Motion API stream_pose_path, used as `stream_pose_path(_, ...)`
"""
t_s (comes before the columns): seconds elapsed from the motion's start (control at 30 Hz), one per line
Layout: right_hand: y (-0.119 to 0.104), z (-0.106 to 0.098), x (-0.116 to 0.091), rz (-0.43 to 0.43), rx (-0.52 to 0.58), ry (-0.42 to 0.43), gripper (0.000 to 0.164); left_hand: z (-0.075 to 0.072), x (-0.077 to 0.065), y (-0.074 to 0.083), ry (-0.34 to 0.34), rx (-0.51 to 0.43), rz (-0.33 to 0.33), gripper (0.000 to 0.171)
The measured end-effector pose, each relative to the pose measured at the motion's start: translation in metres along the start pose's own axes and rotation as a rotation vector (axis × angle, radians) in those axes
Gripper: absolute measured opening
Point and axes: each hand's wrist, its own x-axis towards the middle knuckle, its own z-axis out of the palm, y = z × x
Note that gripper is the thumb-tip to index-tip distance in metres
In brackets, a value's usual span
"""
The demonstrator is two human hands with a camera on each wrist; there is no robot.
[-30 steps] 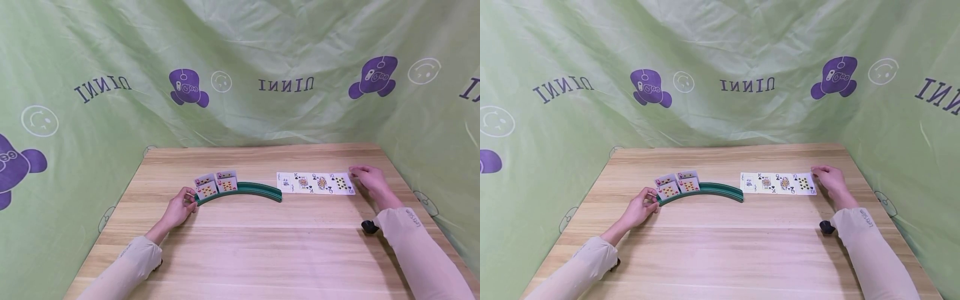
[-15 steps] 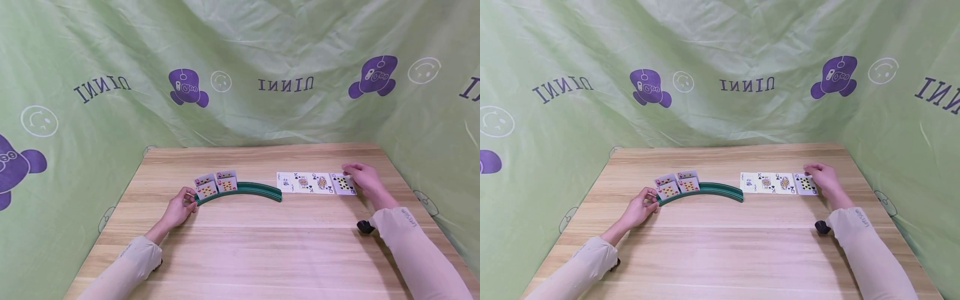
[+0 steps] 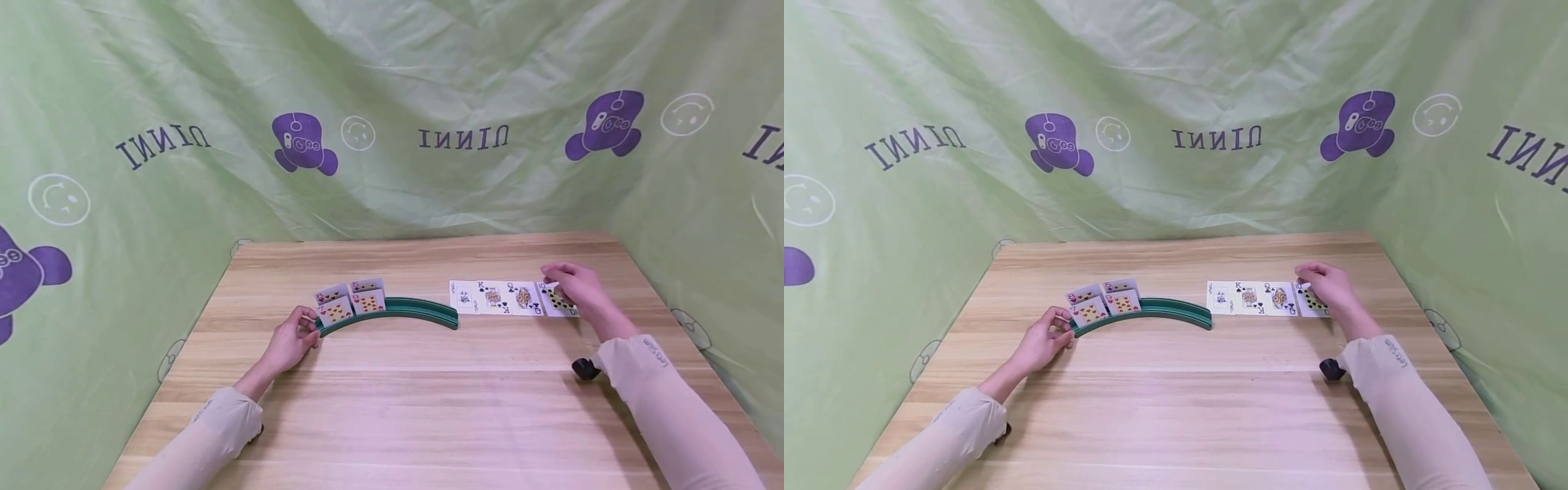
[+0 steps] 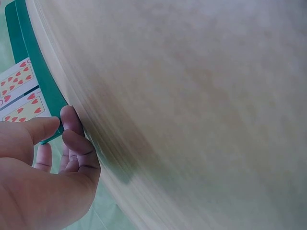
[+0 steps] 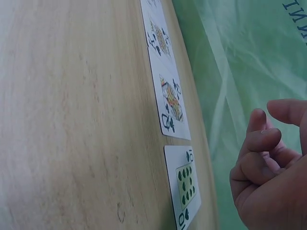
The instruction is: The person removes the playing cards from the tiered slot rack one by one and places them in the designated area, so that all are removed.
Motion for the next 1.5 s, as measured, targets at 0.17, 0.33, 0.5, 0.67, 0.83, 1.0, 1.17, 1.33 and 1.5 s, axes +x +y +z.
stream_pose_path(0.17, -0.004, 0.005, -0.001, -0.014, 0.035, -0.031, 0.053, 0.0, 0.0, 0.001, -0.002, -0.01, 0.001, 0.031)
stream_pose_path(0.33, -0.011, 0.012, -0.004, -0.033, 0.065, -0.054, 0.042, -0.001, -0.001, 0.002, -0.004, -0.005, 0.004, 0.03)
stream_pose_path(0.5, -0.017, 0.019, -0.006, -0.047, 0.114, -0.086, 0.023, 0.0, -0.001, 0.0, -0.003, -0.015, 0.012, 0.031)
stream_pose_path(0.67, -0.022, 0.027, -0.005, -0.057, 0.123, -0.106, 0.025, 0.0, -0.001, 0.0, -0.004, -0.011, 0.004, 0.031)
stream_pose_path(0.83, -0.027, 0.036, -0.005, -0.069, 0.148, -0.128, 0.022, 0.0, -0.001, 0.0, -0.004, -0.011, -0.002, 0.032)
stream_pose_path(1.0, -0.035, 0.043, -0.007, -0.077, 0.163, -0.146, 0.023, 0.0, -0.001, 0.001, -0.004, -0.015, -0.008, 0.031)
stream_pose_path(1.17, -0.041, 0.051, -0.009, -0.084, 0.204, -0.159, 0.017, 0.0, -0.001, 0.001, -0.004, -0.014, -0.009, 0.031)
stream_pose_path(1.33, -0.044, 0.06, -0.009, -0.107, 0.252, -0.18, 0.006, 0.0, -0.001, 0.001, -0.002, -0.018, -0.008, 0.031)
stream_pose_path(1.5, -0.046, 0.069, -0.01, -0.12, 0.293, -0.204, 0.005, 0.0, 0.0, 0.0, 0.004, -0.014, 0.007, 0.031)
